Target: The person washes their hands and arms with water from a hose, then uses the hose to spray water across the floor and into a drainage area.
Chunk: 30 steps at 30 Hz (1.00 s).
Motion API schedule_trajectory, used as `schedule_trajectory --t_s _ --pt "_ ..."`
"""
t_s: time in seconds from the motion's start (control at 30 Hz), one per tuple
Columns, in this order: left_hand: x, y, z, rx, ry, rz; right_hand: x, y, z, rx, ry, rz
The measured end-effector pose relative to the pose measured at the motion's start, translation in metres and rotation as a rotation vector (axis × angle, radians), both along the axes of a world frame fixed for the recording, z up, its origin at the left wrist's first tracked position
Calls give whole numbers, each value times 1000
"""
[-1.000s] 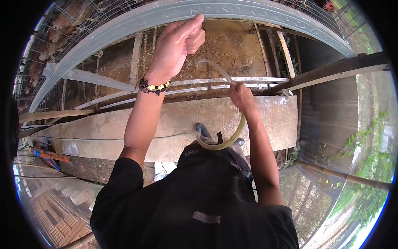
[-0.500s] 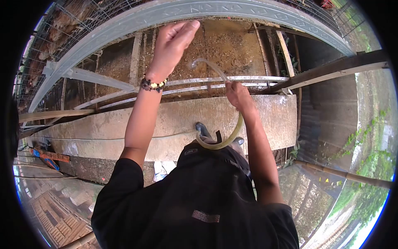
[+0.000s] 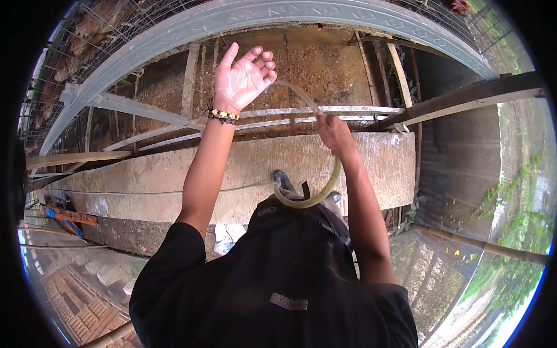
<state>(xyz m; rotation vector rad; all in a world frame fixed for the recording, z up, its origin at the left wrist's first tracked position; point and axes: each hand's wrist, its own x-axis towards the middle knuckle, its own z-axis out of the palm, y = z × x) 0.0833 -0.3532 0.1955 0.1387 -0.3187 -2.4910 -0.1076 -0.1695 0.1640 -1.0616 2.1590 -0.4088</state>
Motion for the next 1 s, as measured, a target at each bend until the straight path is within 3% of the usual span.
schedule_trajectory --t_s 0.37,0.47,0.67,0.8,1.0 --pt "-2 7 0 -223 -252 190 3 1 4 34 -75 -73" --pt "-4 11 7 -277 -343 283 3 0 -9 -59 37 23" --pt "-18 24 -6 -114 -645 411 42 -18 45 22 30 184" --pt "-31 29 -30 133 -928 478 67 -24 53 -29 81 214" --pt "-30 31 -53 73 -1095 575 72 -25 54 -47 73 229"
